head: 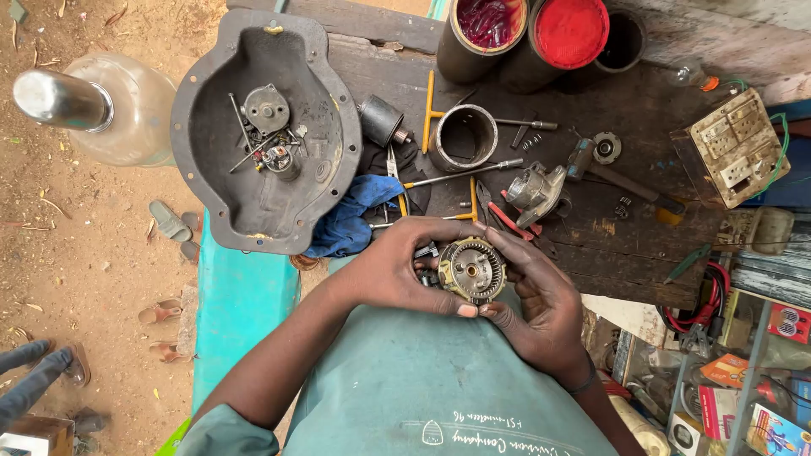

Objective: The person works on a starter motor at a workbench, fitting the drive gear and armature assembly into the starter housing by hand and pressing parts into place. They then take red grease from a container, apply it to the starter components, and wipe their hands and parts with a blue cloth.

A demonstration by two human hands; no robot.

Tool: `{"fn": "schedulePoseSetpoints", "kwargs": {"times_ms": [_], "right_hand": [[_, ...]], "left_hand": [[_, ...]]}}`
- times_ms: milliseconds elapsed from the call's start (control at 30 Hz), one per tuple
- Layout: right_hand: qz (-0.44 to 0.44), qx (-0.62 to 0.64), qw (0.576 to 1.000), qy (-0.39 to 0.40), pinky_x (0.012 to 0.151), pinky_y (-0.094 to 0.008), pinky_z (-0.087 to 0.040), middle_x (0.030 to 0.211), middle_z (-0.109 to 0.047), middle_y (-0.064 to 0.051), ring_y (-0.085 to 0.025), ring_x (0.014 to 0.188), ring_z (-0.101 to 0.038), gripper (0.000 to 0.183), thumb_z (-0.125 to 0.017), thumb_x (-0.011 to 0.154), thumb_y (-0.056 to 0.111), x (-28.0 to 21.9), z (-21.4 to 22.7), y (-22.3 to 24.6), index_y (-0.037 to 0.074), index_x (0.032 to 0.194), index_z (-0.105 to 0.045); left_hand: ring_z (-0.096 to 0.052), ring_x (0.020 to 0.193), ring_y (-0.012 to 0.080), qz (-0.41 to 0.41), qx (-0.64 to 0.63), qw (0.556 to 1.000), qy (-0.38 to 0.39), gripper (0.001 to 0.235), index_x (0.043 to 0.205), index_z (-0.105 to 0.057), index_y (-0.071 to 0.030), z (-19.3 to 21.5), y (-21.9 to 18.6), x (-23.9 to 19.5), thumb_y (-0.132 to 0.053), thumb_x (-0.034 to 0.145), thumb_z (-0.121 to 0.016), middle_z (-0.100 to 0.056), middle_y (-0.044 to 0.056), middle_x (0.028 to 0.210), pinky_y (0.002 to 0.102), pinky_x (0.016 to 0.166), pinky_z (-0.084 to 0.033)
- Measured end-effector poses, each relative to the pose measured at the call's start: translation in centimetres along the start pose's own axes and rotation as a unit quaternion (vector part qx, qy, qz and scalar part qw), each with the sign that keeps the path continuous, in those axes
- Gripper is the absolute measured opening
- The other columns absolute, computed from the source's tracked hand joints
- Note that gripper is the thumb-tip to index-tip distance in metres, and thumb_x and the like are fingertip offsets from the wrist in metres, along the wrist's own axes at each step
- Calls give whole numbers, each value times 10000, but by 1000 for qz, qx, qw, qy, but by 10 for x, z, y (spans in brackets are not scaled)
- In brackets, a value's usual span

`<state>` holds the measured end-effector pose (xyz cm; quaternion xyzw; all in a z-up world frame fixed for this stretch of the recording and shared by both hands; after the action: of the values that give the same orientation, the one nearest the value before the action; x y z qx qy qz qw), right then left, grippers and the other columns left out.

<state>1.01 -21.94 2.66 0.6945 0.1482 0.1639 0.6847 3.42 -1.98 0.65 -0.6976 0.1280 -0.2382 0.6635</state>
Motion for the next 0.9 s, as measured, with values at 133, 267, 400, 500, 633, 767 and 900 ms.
{"fn": "schedulePoseSetpoints", "kwargs": {"times_ms": [133,267,400,500,633,767,900], "right_hand": [[1,7,1000,-15,1216,-440,-452,1530,-493,-250,-311,1442,-519,735,-789,927,214,-2,0,-2,-129,1478,-444],[29,-9,999,-13,1215,-433,-487,1519,-510,-236,-302,1439,-539,698,-775,945,234,-3,-1,-1,-110,1473,-474],[35,-17,999,-4,1193,-417,-511,1516,-521,-235,-298,1433,-553,704,-766,946,281,-2,-2,-5,-92,1478,-496],[52,-30,998,-18,1206,-421,-524,1488,-541,-226,-292,1407,-586,699,-775,975,294,-4,-3,-9,-58,1491,-462],[24,-6,999,-23,1139,-402,-542,1504,-525,-215,-279,1400,-570,936,-787,936,375,21,-11,-3,-39,1604,-279],[-57,108,990,68,1182,-380,-450,1532,-466,-149,-219,1412,-512,941,-754,917,415,10,-7,-45,-2,1586,-239],[-139,135,980,47,1091,-410,-522,1388,-614,-171,-239,1241,-639,717,-778,955,281,0,3,-72,-60,1466,-407]], "left_hand": [[-736,1153,263,-15,69,997,-32,760,1302,-665,-5,-3,-6,-1,-326,659,-914,-739,158,1237,361,1043,-557],[-755,1150,264,25,44,998,-23,774,1331,-662,-9,-2,-13,-3,-358,681,-897,-746,149,1236,356,1034,-576],[-723,1199,285,-46,76,995,-51,788,1340,-640,-2,-3,-6,-9,-333,662,-869,-720,176,1293,368,1074,-550],[-754,1189,223,23,20,999,-43,737,1340,-673,-12,-3,-15,-4,-318,699,-868,-753,140,1286,346,1077,-576],[-691,1245,191,43,-70,996,-41,743,1392,-647,1,-2,-3,-7,-291,743,-860,-723,124,1328,348,1135,-522],[-654,1230,147,90,-173,976,-101,750,1410,-627,2,0,0,0,-293,759,-856,-704,97,1335,328,1126,-503],[-646,1235,165,73,-213,969,-103,715,1469,-586,23,-3,-5,7,-353,887,-764,-697,90,1331,314,1120,-500]]}}
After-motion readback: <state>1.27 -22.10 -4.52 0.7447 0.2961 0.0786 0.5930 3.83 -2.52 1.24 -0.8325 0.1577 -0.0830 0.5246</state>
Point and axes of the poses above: each hand's wrist, its own x-axis towards the middle knuckle, its own z-axis out of the back of the hand, y = z × x, the point moved 4 cm from there along x, towards the middle knuckle
